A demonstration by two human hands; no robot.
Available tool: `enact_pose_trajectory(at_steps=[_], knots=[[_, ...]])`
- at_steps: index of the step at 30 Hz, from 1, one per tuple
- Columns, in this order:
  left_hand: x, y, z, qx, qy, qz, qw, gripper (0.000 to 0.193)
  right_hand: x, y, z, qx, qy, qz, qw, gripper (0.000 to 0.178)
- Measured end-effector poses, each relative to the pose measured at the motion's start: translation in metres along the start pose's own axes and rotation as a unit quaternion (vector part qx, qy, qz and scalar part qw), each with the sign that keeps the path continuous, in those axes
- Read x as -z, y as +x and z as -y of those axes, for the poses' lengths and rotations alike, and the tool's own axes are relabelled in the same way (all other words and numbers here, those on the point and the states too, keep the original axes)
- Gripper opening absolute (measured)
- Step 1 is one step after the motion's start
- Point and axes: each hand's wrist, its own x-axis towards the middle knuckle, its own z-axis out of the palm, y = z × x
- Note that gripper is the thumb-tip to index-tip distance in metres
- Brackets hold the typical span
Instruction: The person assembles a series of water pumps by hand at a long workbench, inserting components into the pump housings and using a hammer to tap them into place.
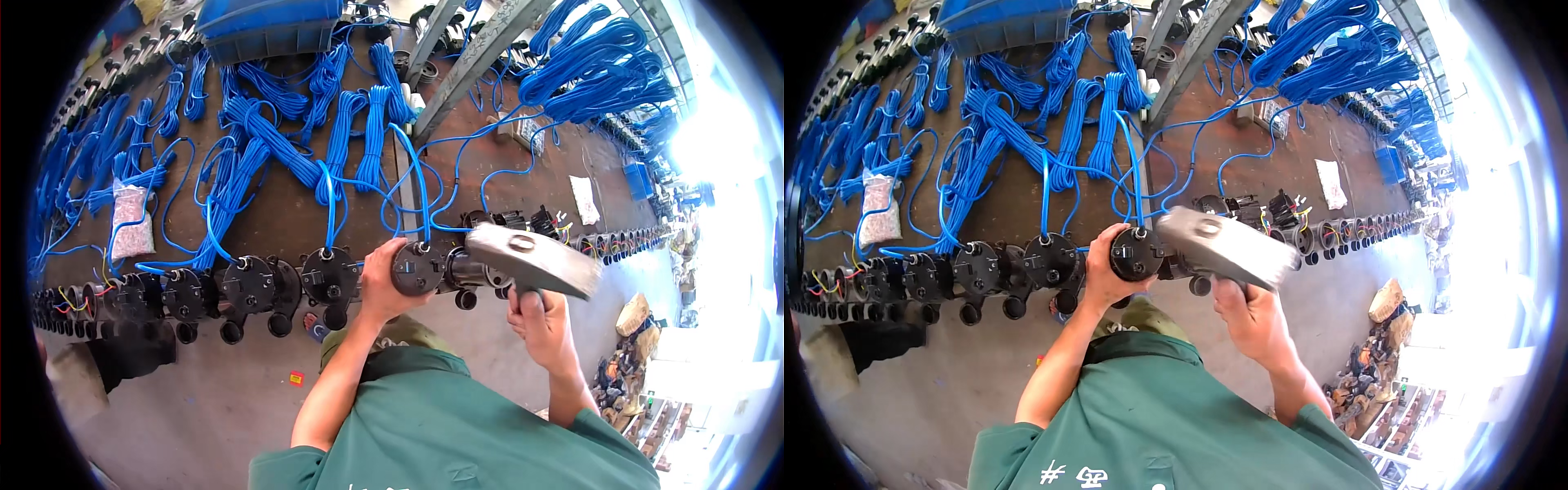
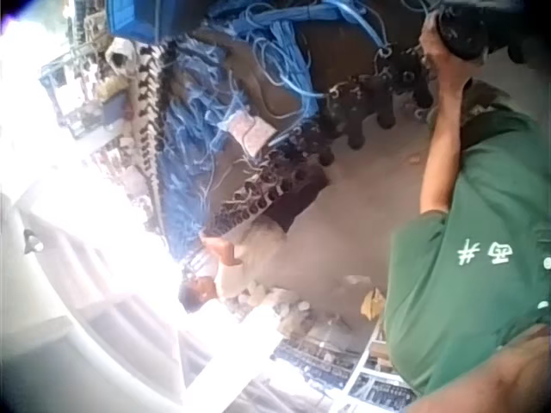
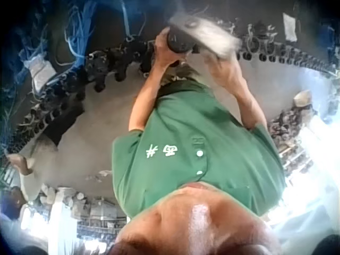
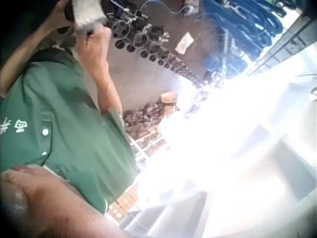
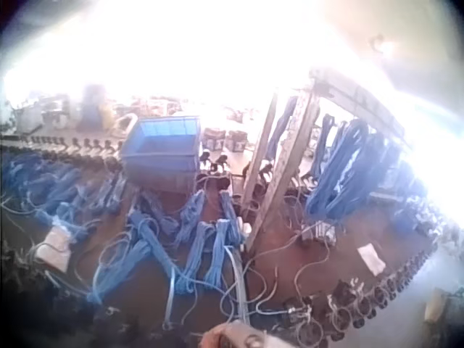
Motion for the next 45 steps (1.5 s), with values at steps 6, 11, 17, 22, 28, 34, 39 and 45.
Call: enact_pose_trajectory(at_steps=[6,11,17,22,28,34,39,45], knots=[[-0.003,-0.006,0.005,0.005,-0.003,0.022,1.000,0.095,-0.005,0.027,-0.052,-0.078,-0.211,-0.003,0.974,0.043],[-0.001,-0.010,0.009,0.005,0.011,0.012,1.000,0.098,0.009,0.005,0.002,-0.042,0.093,0.080,0.992,0.037],[-0.014,-0.013,0.016,0.052,-0.071,0.013,0.996,0.095,-0.038,0.048,-0.055,-0.013,-0.247,0.139,0.959,0.044],[-0.011,-0.011,-0.002,0.030,-0.021,0.003,0.999,0.097,0.008,0.033,-0.045,-0.051,-0.108,0.144,0.982,0.041],[-0.018,-0.083,0.002,0.215,0.023,0.021,0.976,0.077,0.036,-0.004,-0.119,-0.002,0.052,-0.006,0.999,0.024],[-0.048,-0.150,0.087,0.426,-0.047,0.082,0.900,0.034,0.019,-0.011,-0.184,-0.109,0.016,0.017,0.994,0.020],[-0.074,-0.170,0.113,0.365,-0.045,-0.007,0.930,0.034,0.005,-0.001,-0.186,0.034,-0.041,0.014,0.998,0.019],[-0.072,-0.166,0.108,0.399,-0.070,-0.001,0.914,0.069,0.001,-0.002,-0.219,0.094,-0.122,0.049,0.987,0.020]])
